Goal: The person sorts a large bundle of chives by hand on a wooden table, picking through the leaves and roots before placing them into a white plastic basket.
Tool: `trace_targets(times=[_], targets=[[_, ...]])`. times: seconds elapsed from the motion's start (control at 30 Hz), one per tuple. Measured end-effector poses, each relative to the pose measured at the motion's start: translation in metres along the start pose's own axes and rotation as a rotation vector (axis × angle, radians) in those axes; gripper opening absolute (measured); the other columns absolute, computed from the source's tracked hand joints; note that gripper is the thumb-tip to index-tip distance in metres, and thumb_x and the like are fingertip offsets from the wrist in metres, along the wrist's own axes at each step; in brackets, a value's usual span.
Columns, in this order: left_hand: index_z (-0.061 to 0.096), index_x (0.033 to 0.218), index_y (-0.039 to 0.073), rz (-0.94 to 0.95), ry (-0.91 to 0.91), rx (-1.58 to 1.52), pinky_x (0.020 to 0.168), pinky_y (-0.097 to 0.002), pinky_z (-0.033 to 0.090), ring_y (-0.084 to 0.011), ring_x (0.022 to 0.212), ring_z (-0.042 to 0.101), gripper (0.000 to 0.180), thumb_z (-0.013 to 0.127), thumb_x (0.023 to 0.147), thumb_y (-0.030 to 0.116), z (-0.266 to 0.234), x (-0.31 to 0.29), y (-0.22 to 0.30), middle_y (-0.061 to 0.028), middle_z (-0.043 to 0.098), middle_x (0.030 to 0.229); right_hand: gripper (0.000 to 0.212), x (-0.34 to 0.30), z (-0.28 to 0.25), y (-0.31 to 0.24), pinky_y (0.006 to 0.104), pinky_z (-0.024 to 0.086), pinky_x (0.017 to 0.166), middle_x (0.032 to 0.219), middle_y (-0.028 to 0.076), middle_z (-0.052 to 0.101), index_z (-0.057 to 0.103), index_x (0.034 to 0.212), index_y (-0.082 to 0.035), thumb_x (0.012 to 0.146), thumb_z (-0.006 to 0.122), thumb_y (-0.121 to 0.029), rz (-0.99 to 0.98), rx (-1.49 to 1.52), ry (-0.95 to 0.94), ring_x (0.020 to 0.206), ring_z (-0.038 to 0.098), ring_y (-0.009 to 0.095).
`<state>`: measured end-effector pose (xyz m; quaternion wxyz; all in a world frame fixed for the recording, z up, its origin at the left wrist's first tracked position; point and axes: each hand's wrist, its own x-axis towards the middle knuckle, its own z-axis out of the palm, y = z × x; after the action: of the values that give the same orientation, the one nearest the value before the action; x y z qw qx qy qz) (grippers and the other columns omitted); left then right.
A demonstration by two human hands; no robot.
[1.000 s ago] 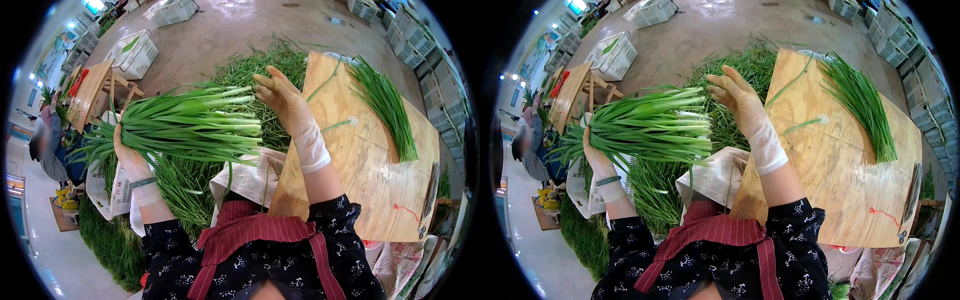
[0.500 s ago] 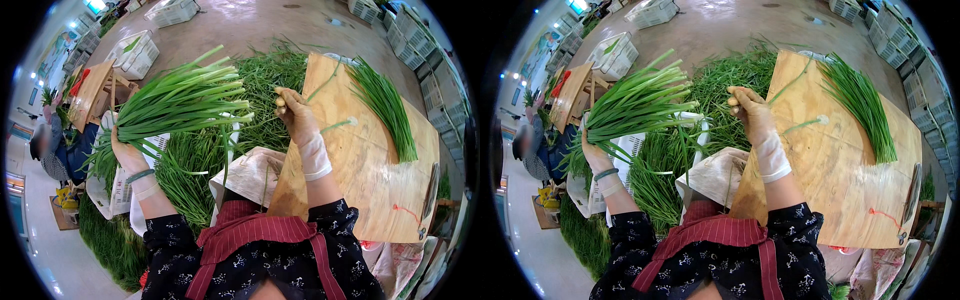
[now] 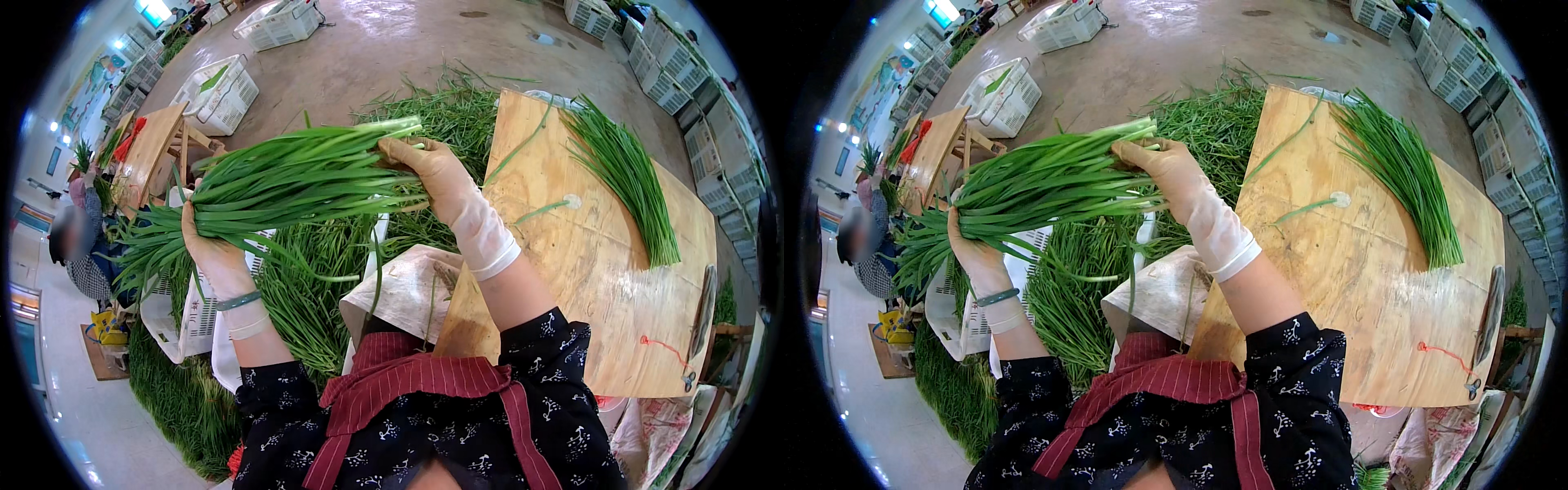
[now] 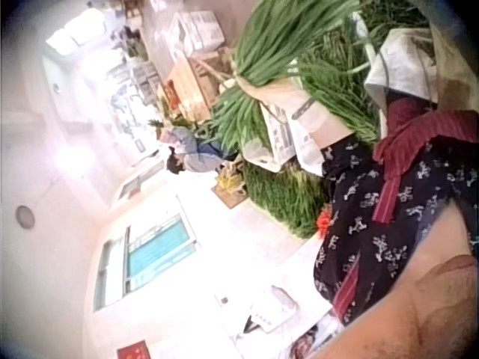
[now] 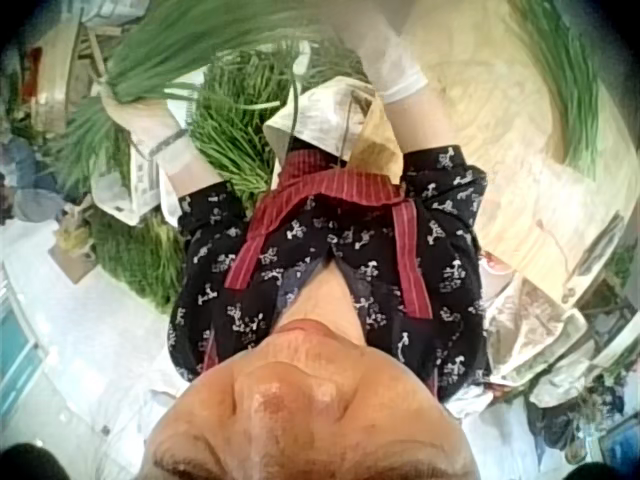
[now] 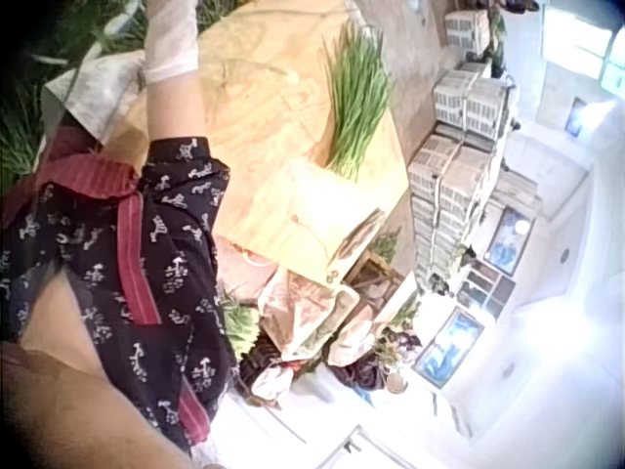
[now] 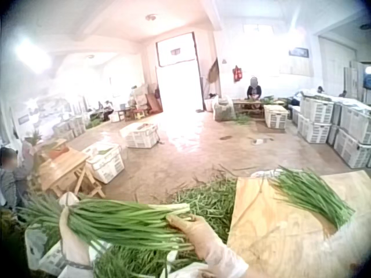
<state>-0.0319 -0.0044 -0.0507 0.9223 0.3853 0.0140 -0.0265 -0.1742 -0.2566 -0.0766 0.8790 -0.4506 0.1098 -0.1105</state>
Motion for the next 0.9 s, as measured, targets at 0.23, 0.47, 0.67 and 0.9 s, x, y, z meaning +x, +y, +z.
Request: trace_targets(times=[0.23, 0.47, 0.67, 0.9], targets=[[0.053, 0.119, 0.003, 0.035, 0.106, -0.02, 0.099, -0.0389, 0.036, -0.0233, 0.112, 0.05, 0.037, 0.042, 0.089, 0.022, -0.002, 0.004, -0.003, -0.0116, 0.053, 0.121, 0.03, -0.016, -0.005, 0.015, 0.0286, 0.049, 0.077, 0.095, 0.006, 0.062, 0.057, 0.106, -0.002, 0.078, 0.065, -0.01, 0.029, -0.082, -0.153, 0.084, 0.06, 0.015], [0.053, 0.118, 0.002, 0.051, 0.133, -0.009, 0.099, -0.0378, 0.037, -0.0221, 0.112, 0.05, 0.037, 0.042, 0.088, 0.022, 0.007, -0.001, -0.006, -0.0113, 0.054, 0.121, 0.031, -0.01, -0.003, 0.019, 0.028, 0.048, 0.078, 0.097, 0.006, 0.063, 0.058, 0.107, -0.001, 0.078, 0.066, -0.01, 0.053, -0.103, -0.167, 0.088, 0.058, 0.013], [0.049, 0.12, 0.001, 0.079, 0.053, -0.037, 0.099, -0.0432, 0.038, -0.0274, 0.114, 0.048, 0.039, 0.039, 0.09, 0.023, -0.015, 0.016, -0.003, -0.0152, 0.051, 0.123, 0.029, -0.025, 0.006, 0.021, 0.0263, 0.046, 0.078, 0.097, 0.005, 0.063, 0.06, 0.105, -0.001, 0.079, 0.065, -0.014, 0.047, -0.24, -0.072, 0.087, 0.057, 0.012], [0.048, 0.122, 0.0, 0.046, 0.086, -0.007, 0.099, -0.0443, 0.037, -0.0284, 0.115, 0.047, 0.042, 0.039, 0.089, 0.025, -0.004, 0.011, -0.008, -0.015, 0.05, 0.124, 0.029, -0.035, -0.005, 0.024, 0.0256, 0.047, 0.074, 0.096, 0.006, 0.062, 0.058, 0.107, -0.001, 0.088, 0.054, -0.023, 0.056, -0.392, -0.093, 0.086, 0.058, 0.013]])
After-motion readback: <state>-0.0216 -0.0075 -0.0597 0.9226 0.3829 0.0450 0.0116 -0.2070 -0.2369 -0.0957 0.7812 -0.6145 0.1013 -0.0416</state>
